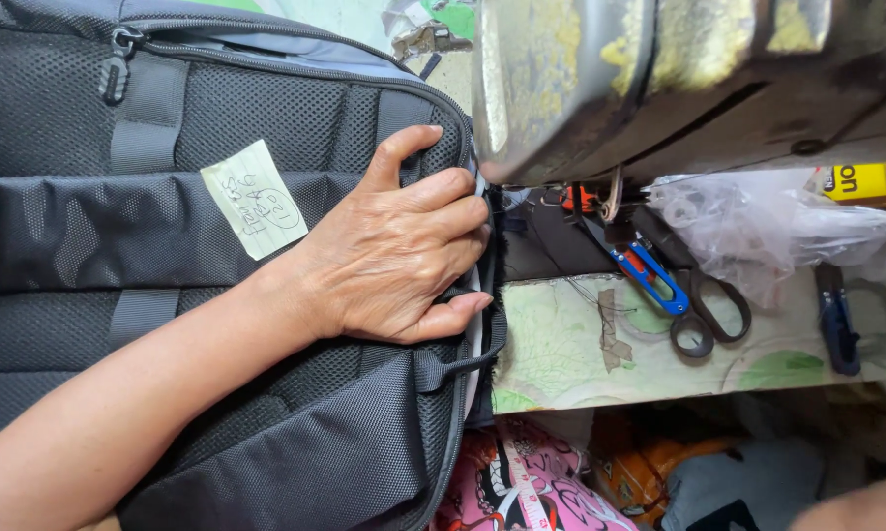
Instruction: The person sews components onto a black backpack using an industrial sewing machine, handling fabric strips and foam padding by hand.
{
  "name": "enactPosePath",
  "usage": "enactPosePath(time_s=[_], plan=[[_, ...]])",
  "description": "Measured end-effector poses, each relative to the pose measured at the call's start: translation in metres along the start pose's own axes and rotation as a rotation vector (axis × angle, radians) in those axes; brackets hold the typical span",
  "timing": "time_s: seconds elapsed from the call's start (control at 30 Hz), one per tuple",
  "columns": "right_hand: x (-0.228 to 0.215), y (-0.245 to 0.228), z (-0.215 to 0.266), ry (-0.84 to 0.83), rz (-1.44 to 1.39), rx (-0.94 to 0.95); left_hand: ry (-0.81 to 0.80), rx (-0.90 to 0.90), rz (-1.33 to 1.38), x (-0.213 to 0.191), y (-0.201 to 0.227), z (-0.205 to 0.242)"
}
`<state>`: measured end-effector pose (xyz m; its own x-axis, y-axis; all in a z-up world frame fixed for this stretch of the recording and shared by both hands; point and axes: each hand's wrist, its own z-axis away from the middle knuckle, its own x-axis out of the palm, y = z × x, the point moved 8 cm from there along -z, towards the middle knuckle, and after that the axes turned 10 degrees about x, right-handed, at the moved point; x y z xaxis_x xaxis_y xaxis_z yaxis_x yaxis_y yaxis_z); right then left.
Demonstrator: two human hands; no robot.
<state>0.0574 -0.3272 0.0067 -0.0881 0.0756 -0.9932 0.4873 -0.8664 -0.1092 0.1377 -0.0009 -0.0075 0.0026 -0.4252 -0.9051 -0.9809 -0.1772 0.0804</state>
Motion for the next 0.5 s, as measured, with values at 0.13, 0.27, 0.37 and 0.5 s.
enactPosePath(time_s=[0.13,0.27,0.37,0.5], plan=[[0.015,-0.032,-0.045,-0.007,-0.009,0.008,0.006,-0.007,-0.007,0.0,0.0,0.0],[0.034,-0.101,-0.119,0.071,-0.039,-0.121,0.019,-0.004,0.015,0.0,0.0,0.001],[0.062,-0.119,-0.15,0.135,0.03,-0.234,0.038,-0.006,0.007,-0.001,0.0,0.003],[0.09,-0.115,-0.163,-0.029,0.338,-0.083,0.069,-0.005,0.025,-0.001,-0.001,0.006]])
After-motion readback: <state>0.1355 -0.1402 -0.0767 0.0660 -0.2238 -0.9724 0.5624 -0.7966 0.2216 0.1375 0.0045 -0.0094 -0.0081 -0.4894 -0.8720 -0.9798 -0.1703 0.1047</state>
